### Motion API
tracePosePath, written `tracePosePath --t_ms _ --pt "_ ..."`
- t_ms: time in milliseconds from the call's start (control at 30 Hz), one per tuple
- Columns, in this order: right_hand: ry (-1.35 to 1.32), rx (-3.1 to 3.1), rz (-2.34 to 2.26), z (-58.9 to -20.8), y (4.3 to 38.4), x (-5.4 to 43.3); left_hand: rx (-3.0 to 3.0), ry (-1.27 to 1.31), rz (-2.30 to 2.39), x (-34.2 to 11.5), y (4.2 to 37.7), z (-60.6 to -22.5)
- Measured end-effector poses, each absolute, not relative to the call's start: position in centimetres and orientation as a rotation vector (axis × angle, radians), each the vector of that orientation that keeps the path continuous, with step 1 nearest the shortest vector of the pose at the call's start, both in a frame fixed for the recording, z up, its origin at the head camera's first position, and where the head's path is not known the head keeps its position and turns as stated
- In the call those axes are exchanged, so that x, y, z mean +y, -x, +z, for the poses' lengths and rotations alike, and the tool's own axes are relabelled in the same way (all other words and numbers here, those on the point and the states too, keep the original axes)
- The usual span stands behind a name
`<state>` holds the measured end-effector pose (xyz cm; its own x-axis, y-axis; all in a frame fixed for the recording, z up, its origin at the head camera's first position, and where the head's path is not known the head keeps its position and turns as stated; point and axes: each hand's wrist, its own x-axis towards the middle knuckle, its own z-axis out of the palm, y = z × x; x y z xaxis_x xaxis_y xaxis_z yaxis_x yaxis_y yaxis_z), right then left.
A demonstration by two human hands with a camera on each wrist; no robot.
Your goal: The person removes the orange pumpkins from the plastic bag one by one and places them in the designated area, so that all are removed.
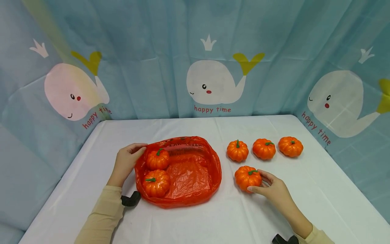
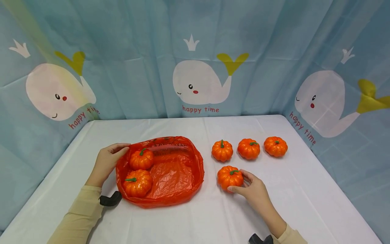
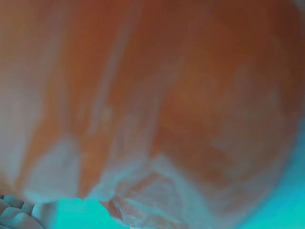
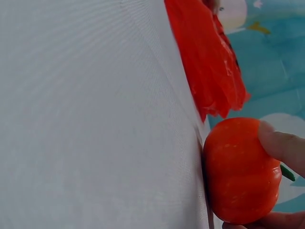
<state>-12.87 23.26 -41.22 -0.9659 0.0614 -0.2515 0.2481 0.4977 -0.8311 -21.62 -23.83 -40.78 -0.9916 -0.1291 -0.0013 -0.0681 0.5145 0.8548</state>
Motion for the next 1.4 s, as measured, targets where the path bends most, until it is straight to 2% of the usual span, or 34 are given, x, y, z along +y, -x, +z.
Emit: tracePosePath --t_ms 533,700,967,1400 --pt "-0.139 2.59 -1.396 -41.2 13.1 23.6 -2.672 -0.175 -1.493 -23.6 21.7 -40.6" --pt "-0.08 2.768 -1.471 -40.5 12.2 23.2 -2.673 -0.172 -1.49 -23.7 21.7 -40.7" --pt "0.27 2.964 -1.772 -38.6 11.3 20.0 -2.676 -0.184 -1.505 -23.8 21.6 -40.7" --pt "0.413 2.586 -1.811 -38.1 13.6 13.9 -2.665 -0.181 -1.523 -23.8 21.6 -40.5"
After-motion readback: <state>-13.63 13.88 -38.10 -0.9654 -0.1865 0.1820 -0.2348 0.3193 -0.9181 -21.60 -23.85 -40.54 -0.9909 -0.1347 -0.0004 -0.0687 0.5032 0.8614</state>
